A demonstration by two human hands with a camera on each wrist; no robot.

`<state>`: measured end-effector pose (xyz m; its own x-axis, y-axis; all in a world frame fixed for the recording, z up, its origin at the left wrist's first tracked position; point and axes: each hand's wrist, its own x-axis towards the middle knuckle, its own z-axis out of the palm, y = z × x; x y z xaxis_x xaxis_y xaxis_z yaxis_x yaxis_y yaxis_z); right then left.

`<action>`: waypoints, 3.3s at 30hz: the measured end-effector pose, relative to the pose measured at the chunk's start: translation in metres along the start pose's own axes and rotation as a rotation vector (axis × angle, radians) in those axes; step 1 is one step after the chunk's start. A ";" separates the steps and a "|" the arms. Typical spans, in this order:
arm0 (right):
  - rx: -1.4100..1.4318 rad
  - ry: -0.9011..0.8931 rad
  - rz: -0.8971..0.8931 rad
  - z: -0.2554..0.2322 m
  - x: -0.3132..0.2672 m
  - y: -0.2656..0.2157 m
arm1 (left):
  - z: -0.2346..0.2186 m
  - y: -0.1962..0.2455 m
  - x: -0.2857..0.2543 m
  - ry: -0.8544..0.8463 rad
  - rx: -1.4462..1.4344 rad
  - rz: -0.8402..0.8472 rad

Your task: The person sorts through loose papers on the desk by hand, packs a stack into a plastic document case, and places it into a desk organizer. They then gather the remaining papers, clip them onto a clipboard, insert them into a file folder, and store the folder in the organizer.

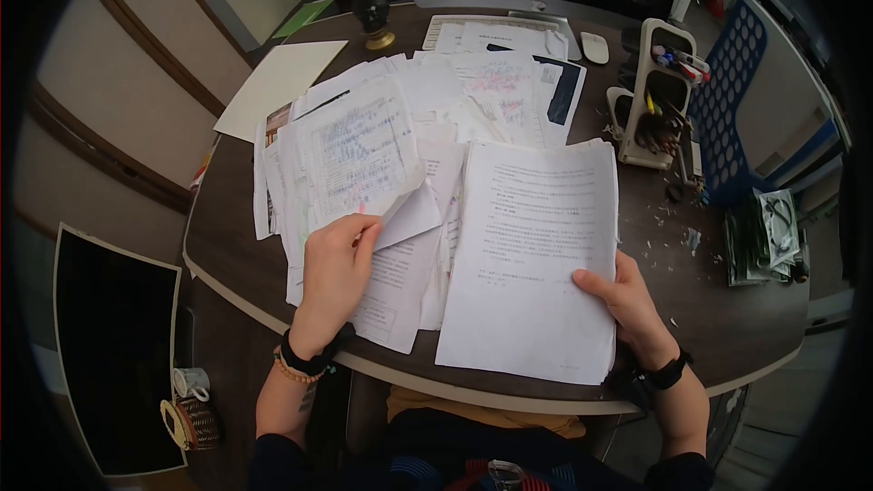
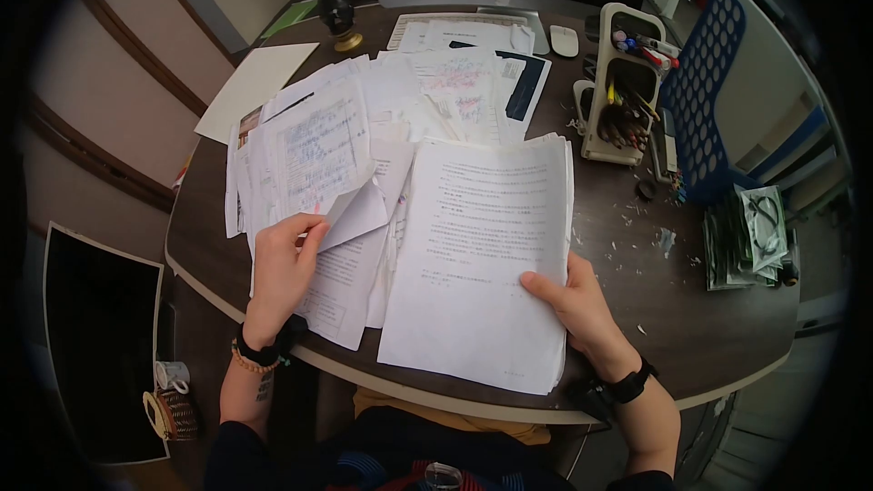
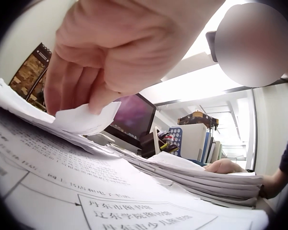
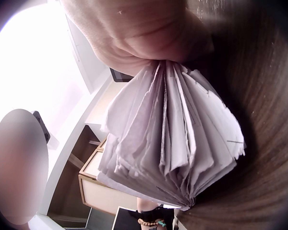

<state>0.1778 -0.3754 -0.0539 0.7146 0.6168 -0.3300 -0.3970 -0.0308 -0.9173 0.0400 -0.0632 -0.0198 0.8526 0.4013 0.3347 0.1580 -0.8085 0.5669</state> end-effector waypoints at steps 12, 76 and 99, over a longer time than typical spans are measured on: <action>0.068 0.062 -0.025 -0.007 -0.002 0.007 | 0.050 0.118 -0.078 -0.035 -0.050 0.725; 0.340 -0.176 -0.369 0.000 -0.016 0.000 | 0.003 -0.020 -0.006 -0.265 0.189 0.073; 0.359 -0.210 -0.264 -0.001 -0.024 0.008 | -0.002 -0.016 -0.015 -0.160 -0.107 0.028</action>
<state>0.1577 -0.3915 -0.0536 0.7011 0.7130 -0.0105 -0.4175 0.3986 -0.8166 0.0235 -0.0555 -0.0319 0.9257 0.2989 0.2320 0.0867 -0.7645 0.6387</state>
